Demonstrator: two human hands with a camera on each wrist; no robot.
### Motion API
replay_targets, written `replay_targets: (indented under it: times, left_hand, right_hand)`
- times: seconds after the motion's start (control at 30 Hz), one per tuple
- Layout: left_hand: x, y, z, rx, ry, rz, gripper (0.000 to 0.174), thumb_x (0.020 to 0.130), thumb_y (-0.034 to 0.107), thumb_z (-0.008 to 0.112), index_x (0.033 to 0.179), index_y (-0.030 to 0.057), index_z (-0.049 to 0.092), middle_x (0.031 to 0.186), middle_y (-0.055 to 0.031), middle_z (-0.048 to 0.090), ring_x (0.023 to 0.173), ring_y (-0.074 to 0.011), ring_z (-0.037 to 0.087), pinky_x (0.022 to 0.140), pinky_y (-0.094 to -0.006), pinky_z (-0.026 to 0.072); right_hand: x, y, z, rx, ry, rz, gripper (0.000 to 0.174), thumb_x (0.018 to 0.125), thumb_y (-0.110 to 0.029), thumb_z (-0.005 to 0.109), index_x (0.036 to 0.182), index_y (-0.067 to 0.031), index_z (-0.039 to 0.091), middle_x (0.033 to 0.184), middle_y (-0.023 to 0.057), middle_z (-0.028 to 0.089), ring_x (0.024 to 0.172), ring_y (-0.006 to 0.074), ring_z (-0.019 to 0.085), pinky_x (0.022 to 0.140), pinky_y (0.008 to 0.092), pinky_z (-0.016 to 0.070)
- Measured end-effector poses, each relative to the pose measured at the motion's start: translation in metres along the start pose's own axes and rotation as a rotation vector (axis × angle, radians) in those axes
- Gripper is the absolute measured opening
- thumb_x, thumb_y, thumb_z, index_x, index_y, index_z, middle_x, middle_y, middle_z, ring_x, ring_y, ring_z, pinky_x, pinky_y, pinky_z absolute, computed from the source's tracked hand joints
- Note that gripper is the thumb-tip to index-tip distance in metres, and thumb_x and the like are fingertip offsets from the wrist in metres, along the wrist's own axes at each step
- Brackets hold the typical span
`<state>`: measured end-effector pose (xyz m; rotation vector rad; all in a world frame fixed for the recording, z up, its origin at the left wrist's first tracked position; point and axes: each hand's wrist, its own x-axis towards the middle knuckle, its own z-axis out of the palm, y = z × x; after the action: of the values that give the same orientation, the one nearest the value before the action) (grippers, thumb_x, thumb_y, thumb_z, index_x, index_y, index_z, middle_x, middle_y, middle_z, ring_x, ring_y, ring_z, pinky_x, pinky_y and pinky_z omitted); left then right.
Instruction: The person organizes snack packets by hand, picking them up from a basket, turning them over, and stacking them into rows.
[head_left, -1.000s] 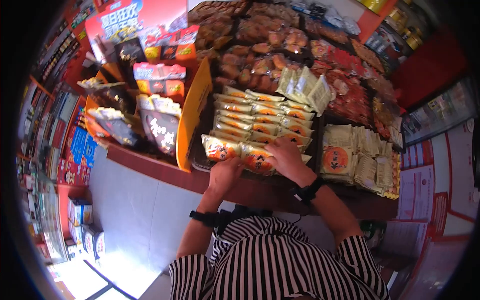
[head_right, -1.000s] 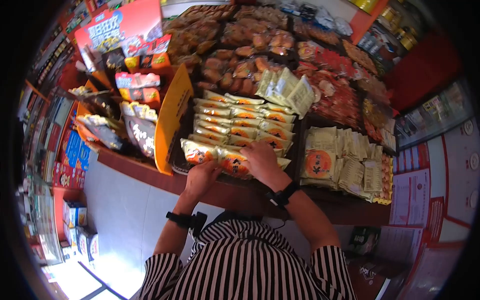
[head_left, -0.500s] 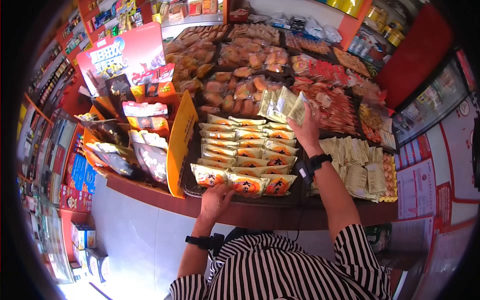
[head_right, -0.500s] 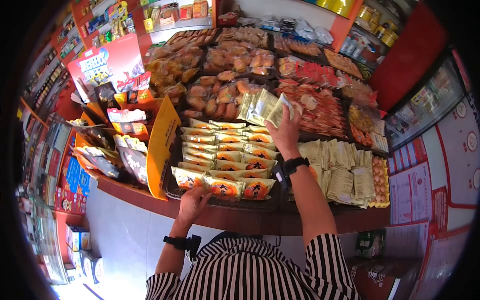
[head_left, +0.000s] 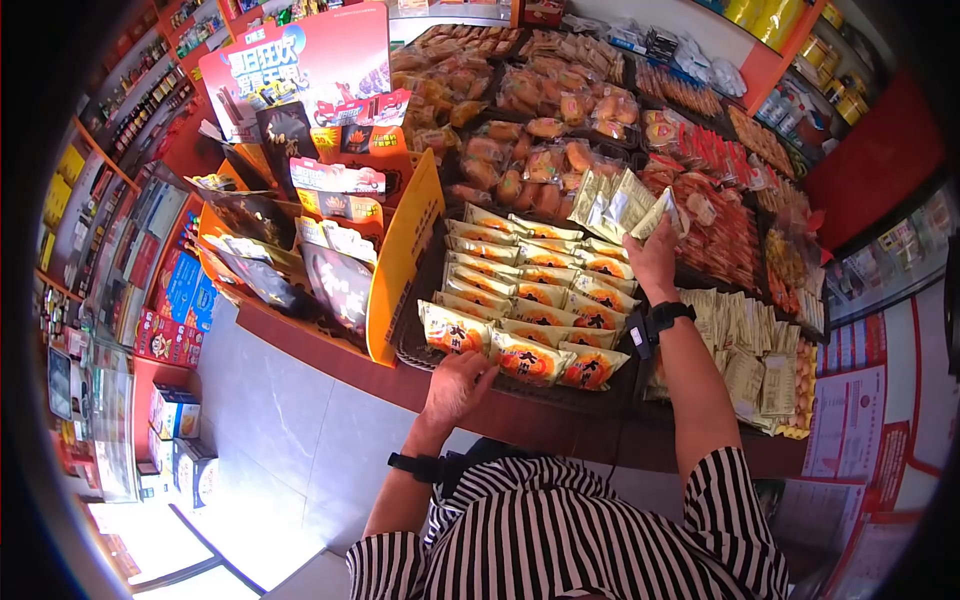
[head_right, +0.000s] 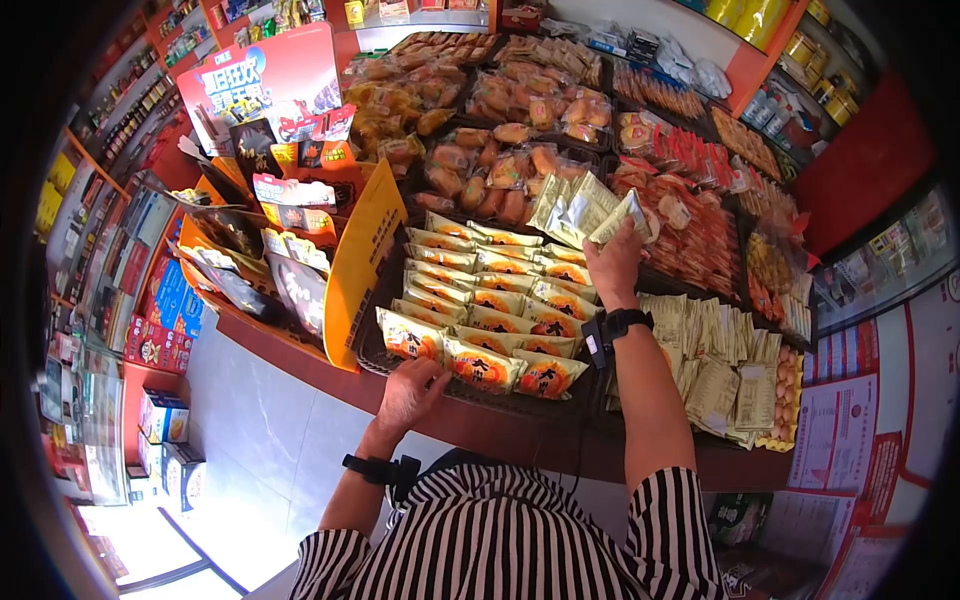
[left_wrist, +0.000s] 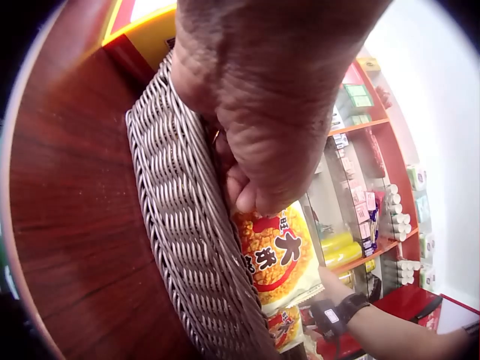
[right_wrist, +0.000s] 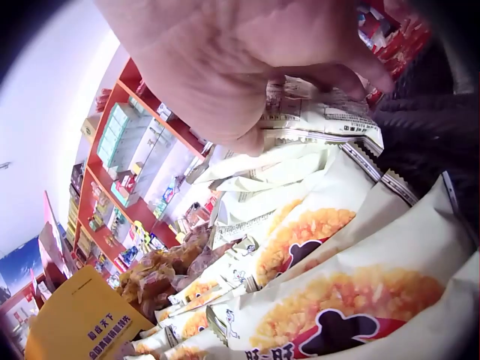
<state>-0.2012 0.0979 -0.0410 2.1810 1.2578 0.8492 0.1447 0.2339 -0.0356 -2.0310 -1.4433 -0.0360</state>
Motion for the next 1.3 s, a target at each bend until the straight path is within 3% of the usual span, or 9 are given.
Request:
replay_targets:
  times: [0.4, 0.53, 0.6, 0.73, 0.83, 1.0, 1.1, 1.2, 1.3]
  left_hand:
    - [-0.001, -0.003, 0.003, 0.023, 0.023, 0.063, 0.006, 0.077, 0.011, 0.066, 0.079, 0.0067, 0.061, 0.072, -0.0088, 0.059, 0.069, -0.0284, 0.059, 0.062, -0.0378, 0.0470]
    - [-0.004, 0.007, -0.004, -0.067, 0.024, 0.077, 0.005, 0.077, 0.009, 0.065, 0.079, 0.0059, 0.061, 0.073, -0.0091, 0.060, 0.071, -0.0288, 0.060, 0.063, -0.0381, 0.0474]
    - [-0.005, 0.006, -0.005, -0.128, 0.052, 0.014, 0.005, 0.077, 0.006, 0.065, 0.080, 0.0051, 0.061, 0.074, -0.0097, 0.060, 0.070, -0.0293, 0.060, 0.062, -0.0379, 0.0478]
    - [0.008, 0.026, -0.025, -0.150, 0.087, -0.039, 0.009, 0.079, 0.007, 0.065, 0.086, 0.0034, 0.060, 0.078, -0.0126, 0.061, 0.070, -0.0317, 0.061, 0.062, -0.0376, 0.0495]
    - [0.018, 0.028, -0.030, -0.363, 0.097, -0.142, 0.033, 0.083, 0.015, 0.065, 0.111, 0.0017, 0.053, 0.091, -0.0130, 0.064, 0.079, -0.0239, 0.065, 0.069, -0.0321, 0.0517]
    - [0.022, 0.038, -0.037, -1.055, -0.043, -0.213, 0.057, 0.082, 0.020, 0.069, 0.127, -0.0014, 0.042, 0.105, -0.0074, 0.059, 0.093, -0.0122, 0.055, 0.080, -0.0258, 0.0460]
    - [-0.005, 0.026, -0.047, -0.701, -0.172, -0.319, 0.036, 0.081, 0.012, 0.070, 0.110, -0.0033, 0.057, 0.094, -0.0029, 0.059, 0.088, -0.0088, 0.052, 0.079, -0.0247, 0.0441]
    - [-0.041, 0.014, -0.054, -0.809, -0.202, -0.373, 0.035, 0.079, 0.010, 0.071, 0.108, -0.0026, 0.057, 0.093, -0.0025, 0.060, 0.087, -0.0083, 0.052, 0.078, -0.0249, 0.0445]
    - [-0.064, 0.010, -0.053, -0.789, -0.144, -0.372, 0.032, 0.077, 0.007, 0.072, 0.105, -0.0001, 0.059, 0.092, -0.0027, 0.060, 0.085, -0.0076, 0.052, 0.075, -0.0256, 0.0458]
  right_hand:
    - [-0.016, 0.027, -0.043, 0.010, 0.171, 0.123, 0.049, 0.085, -0.009, 0.051, 0.129, 0.0064, 0.036, 0.095, 0.0263, 0.061, 0.087, 0.0390, 0.061, 0.070, 0.0447, 0.0491]
    - [-0.031, 0.062, -0.063, 0.508, 0.259, 0.248, 0.041, 0.089, -0.008, 0.040, 0.129, 0.0015, 0.039, 0.102, 0.0252, 0.060, 0.089, 0.0323, 0.063, 0.070, 0.0405, 0.0518]
    - [-0.059, 0.007, -0.111, 1.156, 0.133, 0.347, 0.039, 0.092, -0.009, 0.036, 0.130, 0.0004, 0.038, 0.112, 0.0199, 0.057, 0.091, 0.0291, 0.063, 0.074, 0.0404, 0.0543]
    - [-0.107, -0.030, -0.143, 1.430, -0.370, 0.248, 0.041, 0.095, -0.012, 0.034, 0.134, 0.0011, 0.030, 0.122, 0.0190, 0.052, 0.104, 0.0334, 0.059, 0.080, 0.0454, 0.0539]
    - [-0.130, -0.049, -0.132, 1.558, -0.596, 0.189, 0.043, 0.095, -0.013, 0.038, 0.136, 0.0008, 0.029, 0.127, 0.0178, 0.048, 0.110, 0.0324, 0.056, 0.085, 0.0463, 0.0515]
    - [-0.156, -0.082, -0.106, 1.391, -0.809, 0.194, 0.047, 0.095, -0.013, 0.043, 0.138, 0.0024, 0.029, 0.126, 0.0145, 0.049, 0.105, 0.0228, 0.057, 0.084, 0.0372, 0.0523]
    - [-0.172, -0.102, -0.104, 1.134, -1.035, 0.072, 0.042, 0.093, -0.017, 0.050, 0.129, 0.0031, 0.042, 0.112, 0.0117, 0.056, 0.095, 0.0162, 0.059, 0.079, 0.0291, 0.0514]
    - [-0.182, -0.116, -0.106, 0.831, -1.163, -0.090, 0.037, 0.088, -0.016, 0.058, 0.119, 0.0021, 0.051, 0.098, 0.0089, 0.062, 0.089, 0.0125, 0.060, 0.074, 0.0293, 0.0502]
    - [-0.197, -0.131, -0.098, 0.667, -0.987, -0.317, 0.028, 0.082, -0.015, 0.064, 0.103, 0.0024, 0.057, 0.085, 0.0131, 0.062, 0.076, 0.0210, 0.062, 0.068, 0.0333, 0.0474]
